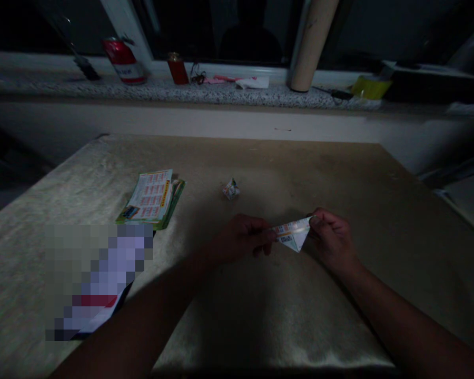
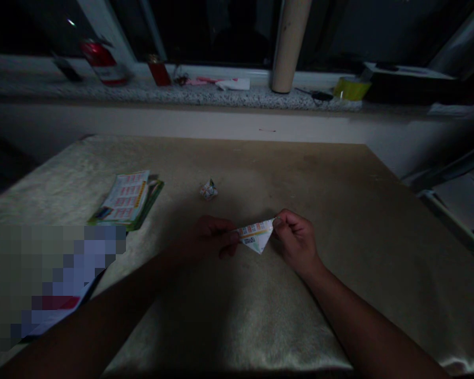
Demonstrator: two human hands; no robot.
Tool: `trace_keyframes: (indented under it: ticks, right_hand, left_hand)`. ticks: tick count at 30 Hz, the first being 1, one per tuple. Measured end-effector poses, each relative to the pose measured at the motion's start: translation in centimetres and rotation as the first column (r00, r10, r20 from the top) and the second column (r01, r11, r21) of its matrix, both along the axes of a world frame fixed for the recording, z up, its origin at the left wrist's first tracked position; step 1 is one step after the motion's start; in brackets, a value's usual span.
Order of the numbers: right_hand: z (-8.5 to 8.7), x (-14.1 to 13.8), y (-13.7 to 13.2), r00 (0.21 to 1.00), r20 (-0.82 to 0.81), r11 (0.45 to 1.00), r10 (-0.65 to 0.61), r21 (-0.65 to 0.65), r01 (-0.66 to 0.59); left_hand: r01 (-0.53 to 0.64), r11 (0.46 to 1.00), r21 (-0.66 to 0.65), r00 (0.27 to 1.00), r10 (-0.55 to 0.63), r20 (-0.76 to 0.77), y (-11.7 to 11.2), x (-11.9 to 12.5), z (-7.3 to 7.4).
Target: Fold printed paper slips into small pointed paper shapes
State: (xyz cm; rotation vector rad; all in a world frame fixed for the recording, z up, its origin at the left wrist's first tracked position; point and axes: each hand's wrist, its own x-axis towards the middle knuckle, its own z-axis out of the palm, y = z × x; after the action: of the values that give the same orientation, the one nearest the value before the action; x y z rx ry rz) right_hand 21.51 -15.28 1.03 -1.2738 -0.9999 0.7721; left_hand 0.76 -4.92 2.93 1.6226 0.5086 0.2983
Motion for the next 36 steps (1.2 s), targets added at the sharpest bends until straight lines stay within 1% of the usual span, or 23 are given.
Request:
trace_keyframes:
  ticks: [7,13,15,18,21,22,24,25,27,29,31,36]
  right_hand:
    - [0.5,-0.3,-0.4,0.987,0.152,0.996,-0.050,0.075,0.039]
    - [0.8,-0.4,-0.3,0.977,0.194,0.994,-0.088,0.088,0.072]
    - [1.0,-0.4,-0.2,0.973,0.211,0.994,-0.093,0.082,0.077]
    - [1.1,-0.5,-0.2,0.962,0.265,0.996,-0.072,0.076,0.053]
    - [1.0,-0.6,-0.1,0.939,0.343,0.999,-0.016,0.051,-0.001]
    - [0.9,-0.6,-0.1,0.934,0.358,0.999,-0.003,0.045,-0.014]
    - [0.7,-0.7,0.0,0.937,0.350,0.999,0.005,0.043,-0.021]
    - [0.5,-0.7,0.0,0.945,0.328,0.999,0.007,0.042,-0.022]
    - [0.4,-0.7,0.1,0.967,0.256,0.999,0.022,0.029,-0.030]
    - [0.3,-0.8,0.2,0.982,0.182,0.999,0.049,0.005,-0.051]
    - [0.4,-0.9,0.2,0.988,0.142,0.998,0.056,-0.010,-0.055]
    - [0.8,-1.0,0.2,0.987,0.157,0.999,0.046,0.011,-0.048]
  left_hand:
    - [-0.071,0.994,-0.089,0.996,0.076,0.052,-0.4,0.0,0.5]
    - [-0.061,0.983,-0.175,0.996,0.072,0.060,-0.2,0.2,0.0]
    - [-0.045,0.984,-0.171,0.995,0.059,0.079,-0.1,0.2,-0.1]
    - [0.009,0.993,-0.118,0.996,0.002,0.089,-0.1,0.1,-0.1]
    - [0.046,0.997,-0.056,0.998,-0.044,0.037,-0.2,0.1,0.2]
    - [0.049,0.999,-0.019,0.999,-0.048,0.009,-0.3,0.1,0.3]
    - [0.043,0.993,0.109,0.998,-0.039,-0.046,-0.4,0.1,0.4]
    - [0.040,0.981,0.190,0.997,-0.027,-0.069,-0.5,0.1,0.4]
    - [0.035,0.936,0.351,0.996,-0.003,-0.092,-0.5,0.1,0.3]
    - [0.024,0.888,0.459,0.996,0.018,-0.087,-0.4,0.2,0.2]
    - [-0.001,0.877,0.481,0.997,0.038,-0.066,-0.4,0.2,0.3]
    - [-0.052,0.915,0.401,0.997,0.072,-0.035,-0.4,0.1,0.8]
